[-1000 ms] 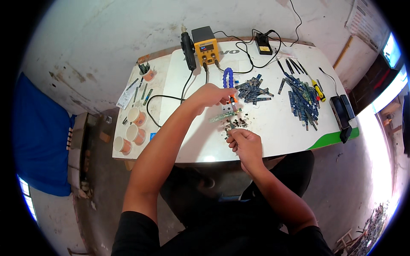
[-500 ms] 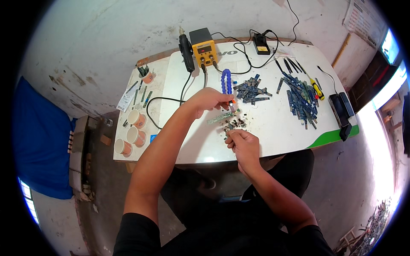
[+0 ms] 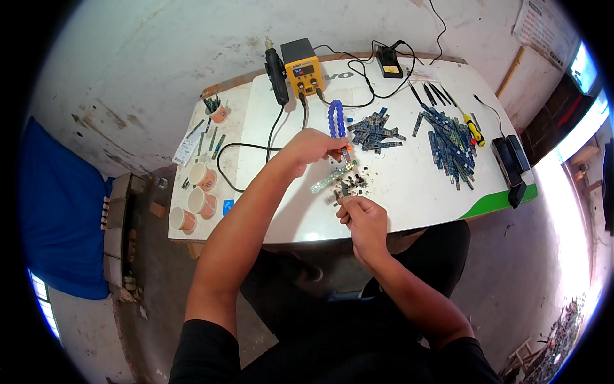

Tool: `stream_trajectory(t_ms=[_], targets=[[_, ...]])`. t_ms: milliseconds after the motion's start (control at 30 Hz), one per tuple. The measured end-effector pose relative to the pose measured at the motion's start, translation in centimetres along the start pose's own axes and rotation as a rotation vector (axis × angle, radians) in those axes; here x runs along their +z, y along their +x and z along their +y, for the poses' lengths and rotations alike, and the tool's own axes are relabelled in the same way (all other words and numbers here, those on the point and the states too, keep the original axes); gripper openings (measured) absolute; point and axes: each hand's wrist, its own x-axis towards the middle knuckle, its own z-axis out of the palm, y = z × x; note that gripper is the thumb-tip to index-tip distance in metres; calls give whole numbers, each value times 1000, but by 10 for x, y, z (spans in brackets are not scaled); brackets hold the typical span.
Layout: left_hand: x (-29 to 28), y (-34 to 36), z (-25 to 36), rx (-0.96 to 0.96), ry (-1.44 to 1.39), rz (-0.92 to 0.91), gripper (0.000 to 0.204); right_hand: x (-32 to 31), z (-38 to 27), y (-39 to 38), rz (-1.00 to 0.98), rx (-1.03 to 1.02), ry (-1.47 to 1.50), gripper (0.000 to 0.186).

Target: The person uses a hot air gun and tweezers to remove small electronic components from a circuit board. They place the removed components into a small cup and continue working on the board.

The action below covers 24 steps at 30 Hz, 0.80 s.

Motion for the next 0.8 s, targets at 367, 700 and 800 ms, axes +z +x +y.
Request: stream_trajectory(t_ms=[367,700,800], targets=[[-8,-19,-6,34,8,116,40,-9,6,-21,-53,78,-76,19],[-12,-208,-178,178,-262,937,28,56,19,22,-408,235,-568,17],[7,-257,-226,122,-253,946,26,93,37,37,-436,286,-590,16]])
